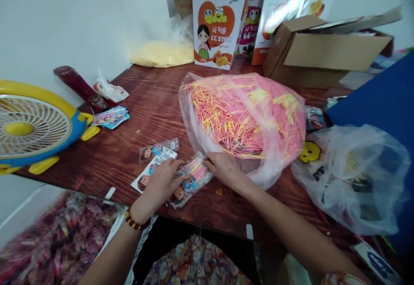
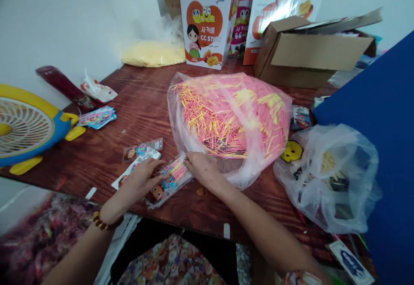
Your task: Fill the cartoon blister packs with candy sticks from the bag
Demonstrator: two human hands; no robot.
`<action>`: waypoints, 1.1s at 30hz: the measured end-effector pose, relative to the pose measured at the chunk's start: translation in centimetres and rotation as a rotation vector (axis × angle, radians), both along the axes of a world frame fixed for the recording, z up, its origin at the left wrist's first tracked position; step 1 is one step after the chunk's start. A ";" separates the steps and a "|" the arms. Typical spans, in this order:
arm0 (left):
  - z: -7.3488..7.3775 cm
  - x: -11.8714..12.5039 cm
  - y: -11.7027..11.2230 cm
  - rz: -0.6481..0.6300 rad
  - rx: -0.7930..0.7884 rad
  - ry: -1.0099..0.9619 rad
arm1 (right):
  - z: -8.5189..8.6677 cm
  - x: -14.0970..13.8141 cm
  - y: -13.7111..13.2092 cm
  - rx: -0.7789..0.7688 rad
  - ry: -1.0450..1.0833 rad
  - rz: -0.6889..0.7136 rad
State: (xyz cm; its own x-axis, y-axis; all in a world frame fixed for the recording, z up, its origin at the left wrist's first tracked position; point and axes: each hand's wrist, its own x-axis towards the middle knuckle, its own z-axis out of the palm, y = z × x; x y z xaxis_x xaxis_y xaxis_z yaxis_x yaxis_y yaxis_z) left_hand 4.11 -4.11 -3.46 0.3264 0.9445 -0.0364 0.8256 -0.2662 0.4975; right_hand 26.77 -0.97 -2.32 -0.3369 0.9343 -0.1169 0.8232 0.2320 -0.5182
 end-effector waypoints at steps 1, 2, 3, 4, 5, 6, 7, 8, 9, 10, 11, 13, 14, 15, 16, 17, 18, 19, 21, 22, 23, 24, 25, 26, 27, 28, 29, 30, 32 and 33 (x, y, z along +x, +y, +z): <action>-0.5 0.1 -0.3 -0.010 0.027 0.014 | 0.1 0.1 -0.1 0.023 -0.027 0.006; -0.9 0.2 -0.4 -0.018 0.041 0.013 | 0.3 0.5 0.0 0.047 -0.026 0.007; -1.2 0.3 -0.5 -0.019 0.049 -0.003 | 0.5 1.2 0.1 0.075 -0.012 -0.003; -1.4 0.2 -0.5 -0.012 0.058 -0.031 | 0.6 2.3 0.4 0.106 0.001 -0.024; -1.6 0.0 -0.4 0.004 0.077 -0.066 | 0.7 3.7 0.8 0.130 0.004 -0.052; -1.7 -0.3 -0.1 0.031 0.103 -0.101 | 0.7 5.4 1.2 0.150 -0.008 -0.091; -1.7 -0.7 0.3 0.061 0.140 -0.130 | 0.6 7.3 1.7 0.137 -0.043 -0.119; -1.6 -1.3 0.8 0.095 0.183 -0.147 | 0.4 9.2 2.2 0.116 -0.093 -0.134; -1.5 -2.0 1.5 0.127 0.206 -0.134 | 0.3 11.0 2.6 0.102 -0.161 -0.161; -1.3 -2.6 2.2 0.156 0.219 -0.088 | 0.1 12.7 3.1 0.089 -0.254 -0.176; -1.3 -3.3 3.0 0.201 0.229 -0.026 | 0.0 14.0 3.4 0.095 -0.344 -0.184; -1.2 -4.4 4.7 0.296 0.224 0.108 | -0.3 15.7 4.0 0.104 -0.513 -0.132; -1.3 -4.9 5.4 0.325 0.215 0.165 | -0.5 16.0 4.1 0.106 -0.578 -0.096; -1.4 -5.2 6.1 0.340 0.205 0.209 | -0.7 16.1 4.3 0.104 -0.630 -0.062; -1.6 -5.4 6.7 0.341 0.192 0.242 | -0.9 16.1 4.4 0.105 -0.670 -0.036; -1.8 -5.6 7.2 0.334 0.176 0.265 | -1.2 16.0 4.5 0.112 -0.699 -0.021; -2.0 -5.7 7.6 0.323 0.157 0.279 | -1.5 15.8 4.6 0.127 -0.719 -0.015; -2.3 -5.7 7.9 0.313 0.135 0.286 | -1.9 15.7 4.7 0.148 -0.736 -0.015; -2.6 -5.9 8.2 0.305 0.093 0.277 | -2.7 15.7 4.8 0.201 -0.769 -0.002; -2.7 -6.0 8.3 0.301 0.080 0.262 | -3.1 15.8 4.9 0.224 -0.776 0.005; -2.8 -6.2 8.4 0.299 0.076 0.241 | -3.4 15.9 5.0 0.241 -0.783 0.013; -2.8 -6.3 8.6 0.296 0.080 0.221 | -3.7 16.0 5.0 0.257 -0.788 0.021; -2.8 -6.5 8.7 0.294 0.089 0.205 | -3.9 16.1 5.0 0.272 -0.792 0.030; -2.7 -6.6 8.9 0.291 0.100 0.195 | -4.0 16.2 5.0 0.285 -0.796 0.039; -2.6 -6.7 9.1 0.290 0.112 0.193 | -4.1 16.2 4.9 0.298 -0.798 0.046; -2.5 -6.8 9.3 0.287 0.123 0.195 | -4.1 16.2 4.9 0.309 -0.800 0.055; -2.4 -6.9 9.5 0.283 0.132 0.200 | -4.1 16.2 4.8 0.320 -0.801 0.064; -2.2 -6.9 9.8 0.276 0.138 0.204 | -4.1 16.2 4.7 0.326 -0.802 0.068; -1.9 -6.9 10.2 0.263 0.143 0.217 | -4.0 16.2 4.6 0.320 -0.805 0.069; -1.7 -7.0 10.3 0.256 0.144 0.226 | -3.9 16.2 4.6 0.312 -0.806 0.068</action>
State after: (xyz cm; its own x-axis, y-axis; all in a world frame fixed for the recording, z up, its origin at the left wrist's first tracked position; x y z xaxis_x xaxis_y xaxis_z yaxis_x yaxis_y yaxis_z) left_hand -2.86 6.19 -5.17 0.0783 0.9952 0.0588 0.9593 -0.0913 0.2672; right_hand 42.93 3.61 -6.21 -0.3174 0.9444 -0.0856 0.8912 0.3279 0.3133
